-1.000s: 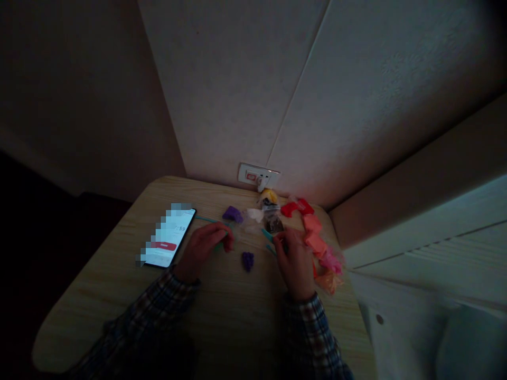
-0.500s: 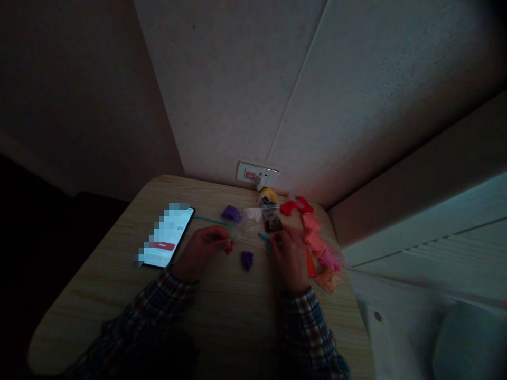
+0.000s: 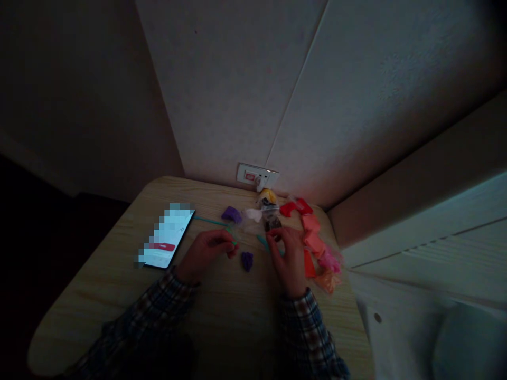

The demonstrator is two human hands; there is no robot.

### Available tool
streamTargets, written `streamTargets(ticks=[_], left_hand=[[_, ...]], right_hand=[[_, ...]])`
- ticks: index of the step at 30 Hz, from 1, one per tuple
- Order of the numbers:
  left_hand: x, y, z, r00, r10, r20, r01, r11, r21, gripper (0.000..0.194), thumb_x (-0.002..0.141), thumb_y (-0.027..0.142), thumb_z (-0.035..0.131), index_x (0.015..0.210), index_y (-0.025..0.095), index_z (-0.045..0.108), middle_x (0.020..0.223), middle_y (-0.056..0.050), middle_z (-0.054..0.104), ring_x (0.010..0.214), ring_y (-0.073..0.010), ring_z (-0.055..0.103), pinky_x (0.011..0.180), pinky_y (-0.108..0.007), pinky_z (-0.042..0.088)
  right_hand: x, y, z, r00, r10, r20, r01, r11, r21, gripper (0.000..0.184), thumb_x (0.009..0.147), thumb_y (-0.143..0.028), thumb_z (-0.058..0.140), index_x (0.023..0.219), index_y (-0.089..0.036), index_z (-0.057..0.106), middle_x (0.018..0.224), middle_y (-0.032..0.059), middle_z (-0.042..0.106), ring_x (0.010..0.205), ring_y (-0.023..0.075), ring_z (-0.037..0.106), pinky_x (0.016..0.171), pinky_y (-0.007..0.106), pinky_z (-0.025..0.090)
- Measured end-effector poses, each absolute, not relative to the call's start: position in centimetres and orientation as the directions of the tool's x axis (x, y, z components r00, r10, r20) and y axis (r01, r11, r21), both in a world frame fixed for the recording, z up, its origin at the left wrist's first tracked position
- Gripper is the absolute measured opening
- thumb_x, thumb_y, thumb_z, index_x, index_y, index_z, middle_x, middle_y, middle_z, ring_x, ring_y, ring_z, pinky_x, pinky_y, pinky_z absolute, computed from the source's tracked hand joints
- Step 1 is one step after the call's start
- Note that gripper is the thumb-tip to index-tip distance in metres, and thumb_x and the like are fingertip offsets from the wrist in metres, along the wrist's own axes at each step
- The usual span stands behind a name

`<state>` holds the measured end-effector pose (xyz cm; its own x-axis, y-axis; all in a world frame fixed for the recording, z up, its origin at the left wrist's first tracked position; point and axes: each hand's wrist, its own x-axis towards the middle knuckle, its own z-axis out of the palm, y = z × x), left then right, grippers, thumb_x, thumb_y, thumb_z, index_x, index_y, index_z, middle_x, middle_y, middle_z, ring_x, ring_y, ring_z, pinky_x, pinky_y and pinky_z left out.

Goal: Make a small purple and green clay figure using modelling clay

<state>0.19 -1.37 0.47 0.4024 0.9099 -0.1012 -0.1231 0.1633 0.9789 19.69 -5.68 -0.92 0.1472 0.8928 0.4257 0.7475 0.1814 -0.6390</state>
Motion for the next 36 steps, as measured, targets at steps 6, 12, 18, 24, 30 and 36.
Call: streamTargets(ticks=[6,12,18,24,30,36], left_hand=[[0.5,-1.4,0.5,0.416,0.904,-0.099,0.041,0.09,0.995,0.008,0.064,0.022,0.069,0.066,0.015,0.068,0.058,0.001,0.064,0.057,-0.0133,0.058,0.06,-0.024,0.047],[0.8,-1.8,-0.2,0.491,0.87,-0.053,0.061,0.027,0.998,0.019,0.068,0.022,0.071,0.086,0.015,0.067,0.068,0.0,0.069,0.063,-0.0147,0.064,0.065,-0.025,0.05],[0.9,-2.0,0.0,0.465,0.884,-0.037,0.031,0.025,0.999,0.03,0.066,0.021,0.075,0.09,0.017,0.057,0.066,0.003,0.068,0.067,-0.0157,0.066,0.068,-0.026,0.051],[0.9,-2.0,-0.4,0.48,0.877,-0.031,0.098,-0.018,0.995,0.017,0.068,0.023,0.073,0.082,0.015,0.065,0.078,-0.002,0.071,0.073,-0.0167,0.066,0.07,-0.026,0.052],[0.9,-2.0,-1.0,0.499,0.866,-0.026,0.169,-0.067,0.983,0.007,0.073,0.021,0.067,0.075,0.016,0.07,0.072,-0.001,0.071,0.069,-0.0155,0.065,0.068,-0.025,0.052],[1.2,-2.0,-0.8,0.561,0.812,-0.158,0.006,0.187,0.982,0.012,0.068,0.025,0.072,0.074,0.015,0.07,0.071,-0.002,0.073,0.067,-0.0174,0.067,0.067,-0.027,0.054]], right_hand=[[18.1,-6.4,-0.1,0.04,0.919,0.393,0.638,0.279,-0.718,0.027,0.094,-0.025,0.04,0.073,-0.019,0.056,0.072,0.0027,0.059,0.073,0.0175,0.055,0.068,0.03,0.04],[17.3,-6.7,0.1,-0.061,0.927,0.371,0.588,0.334,-0.736,0.029,0.095,-0.028,0.039,0.074,-0.019,0.057,0.071,0.0023,0.059,0.073,0.0174,0.054,0.068,0.031,0.039],[16.8,-6.7,0.2,-0.082,0.921,0.381,0.527,0.364,-0.768,0.018,0.09,-0.028,0.052,0.076,-0.019,0.058,0.071,0.0009,0.06,0.071,0.0168,0.055,0.067,0.03,0.041],[17.0,-6.8,0.0,-0.062,0.883,0.466,0.626,0.398,-0.67,0.013,0.089,-0.023,0.054,0.078,-0.019,0.059,0.074,0.0016,0.06,0.073,0.0173,0.055,0.069,0.032,0.041],[17.0,-6.9,-0.3,-0.069,0.829,0.555,0.75,0.41,-0.519,0.012,0.089,-0.024,0.056,0.08,-0.02,0.063,0.078,0.0025,0.062,0.077,0.0177,0.057,0.074,0.033,0.042],[16.7,-7.1,-0.4,-0.097,0.785,0.612,0.815,0.415,-0.403,0.013,0.09,-0.023,0.055,0.08,-0.021,0.063,0.078,0.0032,0.062,0.076,0.0176,0.056,0.076,0.035,0.04]])
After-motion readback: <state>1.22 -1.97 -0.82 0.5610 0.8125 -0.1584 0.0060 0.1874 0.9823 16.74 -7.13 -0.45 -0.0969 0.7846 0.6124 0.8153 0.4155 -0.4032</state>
